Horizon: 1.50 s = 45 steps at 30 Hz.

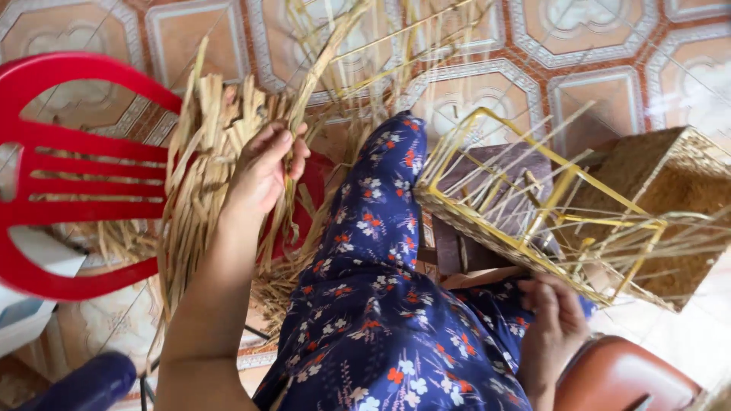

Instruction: Manually weaving a basket using dried plant fibers and a wire frame.

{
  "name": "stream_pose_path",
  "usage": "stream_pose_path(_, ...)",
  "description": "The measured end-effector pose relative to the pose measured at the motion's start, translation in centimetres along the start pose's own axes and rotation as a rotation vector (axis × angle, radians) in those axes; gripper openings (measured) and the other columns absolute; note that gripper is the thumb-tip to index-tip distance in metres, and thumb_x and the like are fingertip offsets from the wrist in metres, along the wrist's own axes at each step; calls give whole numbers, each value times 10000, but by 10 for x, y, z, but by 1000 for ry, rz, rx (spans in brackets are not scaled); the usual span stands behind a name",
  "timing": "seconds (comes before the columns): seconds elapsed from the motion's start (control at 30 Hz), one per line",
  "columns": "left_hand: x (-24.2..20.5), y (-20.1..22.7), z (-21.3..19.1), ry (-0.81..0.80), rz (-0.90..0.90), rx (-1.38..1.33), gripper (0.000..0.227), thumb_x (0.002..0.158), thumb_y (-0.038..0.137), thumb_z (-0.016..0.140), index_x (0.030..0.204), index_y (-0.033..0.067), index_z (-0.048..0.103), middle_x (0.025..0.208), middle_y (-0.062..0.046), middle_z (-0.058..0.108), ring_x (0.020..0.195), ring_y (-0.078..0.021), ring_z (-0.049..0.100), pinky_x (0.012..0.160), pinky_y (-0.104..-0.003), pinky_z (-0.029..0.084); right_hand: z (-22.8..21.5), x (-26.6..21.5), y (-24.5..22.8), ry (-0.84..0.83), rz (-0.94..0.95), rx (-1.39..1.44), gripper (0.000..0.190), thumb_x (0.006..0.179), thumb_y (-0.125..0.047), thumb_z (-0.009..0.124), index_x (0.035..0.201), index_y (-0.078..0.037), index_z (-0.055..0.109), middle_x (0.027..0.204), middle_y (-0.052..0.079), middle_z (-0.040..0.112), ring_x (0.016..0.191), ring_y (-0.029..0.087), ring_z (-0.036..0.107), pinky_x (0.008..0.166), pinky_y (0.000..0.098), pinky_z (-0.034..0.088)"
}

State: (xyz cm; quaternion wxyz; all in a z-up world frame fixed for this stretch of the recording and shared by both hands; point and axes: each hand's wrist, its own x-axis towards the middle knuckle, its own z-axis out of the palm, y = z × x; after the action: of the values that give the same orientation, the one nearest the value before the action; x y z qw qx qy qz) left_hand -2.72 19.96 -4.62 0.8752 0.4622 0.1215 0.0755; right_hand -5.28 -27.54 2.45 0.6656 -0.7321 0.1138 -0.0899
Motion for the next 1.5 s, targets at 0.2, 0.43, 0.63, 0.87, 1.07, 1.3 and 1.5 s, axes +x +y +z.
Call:
stream_pose_path(0.2, -12, -4, 97, -307, -140, -28, 225, 1078, 172, 561, 1227, 31, 655, 1006, -107, 734, 840, -169, 687, 745, -296, 563, 36, 1, -28, -319, 111, -163, 223, 1050, -38, 593, 1216, 41, 719, 1005, 72, 719, 822, 73, 583, 723, 203, 466)
stream_pose_path(0.43, -37, -28, 163, -689, -343, 223, 191, 1068, 130, 565, 1144, -12, 668, 989, -96, 749, 790, -126, 700, 739, -271, 603, 73, 28, -75, -426, -74, 243, 430, 1039, -154, 581, 1441, -4, 561, 1256, 116, 711, 857, 74, 609, 798, 217, 525)
stream_pose_path(0.63, -54, -42, 156, -802, -599, 409, 228, 1013, 149, 594, 1120, -15, 711, 795, -77, 764, 540, -100, 624, 509, -222, 510, 58, 33, -42, -207, 99, 455, 236, 1086, -141, 622, 1159, 73, 690, 937, 165, 744, 640, 122, 592, 587, 242, 480)
stream_pose_path(0.87, -40, -22, 187, -1129, -277, 522, 280, 1054, 204, 633, 1190, -28, 714, 1043, -102, 794, 970, -110, 748, 842, -252, 617, 49, 36, -39, -258, 193, 540, 257, 1068, -224, 580, 1030, -11, 719, 828, 115, 752, 586, 91, 619, 540, 218, 496)
stream_pose_path(1.07, -51, -38, 242, -912, -261, 706, 247, 994, 240, 658, 1012, 3, 726, 811, -65, 799, 709, -87, 749, 590, -222, 597, 46, 25, -39, -287, 209, 416, 254, 1081, -207, 588, 1036, -6, 737, 845, 79, 733, 632, 70, 598, 552, 192, 464)
stream_pose_path(1.3, -33, -39, 230, -967, -420, 355, 267, 1080, 224, 550, 1021, 22, 713, 762, -62, 741, 615, -97, 674, 558, -231, 563, 4, 37, -36, -8, 54, 707, 160, 1116, -124, 607, 1166, 14, 672, 1069, 125, 709, 926, 156, 702, 636, 243, 505)
stream_pose_path(1.5, -11, -41, 204, -667, -597, -11, 276, 1098, 238, 523, 1093, 3, 668, 755, -56, 679, 615, -106, 596, 551, -225, 471, 2, 36, -52, -32, -5, 725, 299, 1087, -143, 522, 1325, -3, 635, 1176, 179, 729, 919, 168, 707, 789, 278, 592)
